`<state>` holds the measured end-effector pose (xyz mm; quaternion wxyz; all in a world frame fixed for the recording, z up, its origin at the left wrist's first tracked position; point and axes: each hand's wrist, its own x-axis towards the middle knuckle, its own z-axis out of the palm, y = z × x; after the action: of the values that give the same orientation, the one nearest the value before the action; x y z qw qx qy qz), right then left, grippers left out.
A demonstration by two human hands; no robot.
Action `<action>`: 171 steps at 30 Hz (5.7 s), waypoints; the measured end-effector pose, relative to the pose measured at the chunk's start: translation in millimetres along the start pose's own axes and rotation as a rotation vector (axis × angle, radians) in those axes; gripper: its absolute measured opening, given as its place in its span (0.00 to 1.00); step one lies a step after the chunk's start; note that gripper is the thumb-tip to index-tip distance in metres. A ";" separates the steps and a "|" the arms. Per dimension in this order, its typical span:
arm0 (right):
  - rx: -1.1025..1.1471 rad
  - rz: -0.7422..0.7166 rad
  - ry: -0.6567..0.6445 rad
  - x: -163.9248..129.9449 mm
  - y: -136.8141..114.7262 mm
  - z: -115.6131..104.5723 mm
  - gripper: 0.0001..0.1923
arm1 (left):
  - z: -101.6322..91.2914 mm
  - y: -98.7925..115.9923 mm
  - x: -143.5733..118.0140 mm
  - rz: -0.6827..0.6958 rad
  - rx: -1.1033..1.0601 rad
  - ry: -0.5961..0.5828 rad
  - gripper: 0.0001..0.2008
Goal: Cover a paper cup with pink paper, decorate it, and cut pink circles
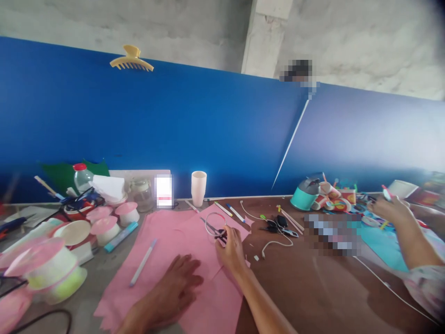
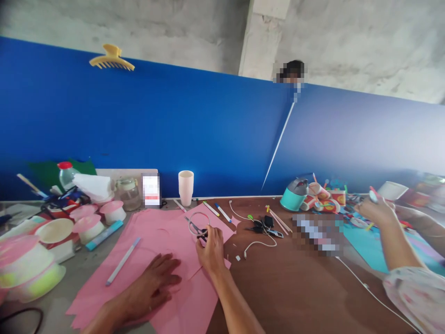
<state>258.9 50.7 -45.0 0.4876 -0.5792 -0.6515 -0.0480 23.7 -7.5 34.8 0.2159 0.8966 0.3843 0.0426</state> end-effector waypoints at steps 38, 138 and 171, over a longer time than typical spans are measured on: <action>-0.014 -0.050 -0.147 1.0 -14.8 -13.8 0.16 | 22.8 -56.0 -2.2 -0.211 0.173 0.188 0.24; 0.259 -0.102 -0.999 -7.5 -44.5 -30.4 0.31 | 0.5 -74.3 -7.8 -0.208 -0.110 0.003 0.40; 0.278 -0.098 -0.988 -8.1 -42.8 -28.0 0.23 | 7.8 -84.8 -9.1 -0.142 -0.080 0.056 0.38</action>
<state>239.7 13.5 -14.6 0.1913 -0.4311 -0.8307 0.2958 -37.6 35.2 -7.0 0.2434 0.8562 0.4507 0.0675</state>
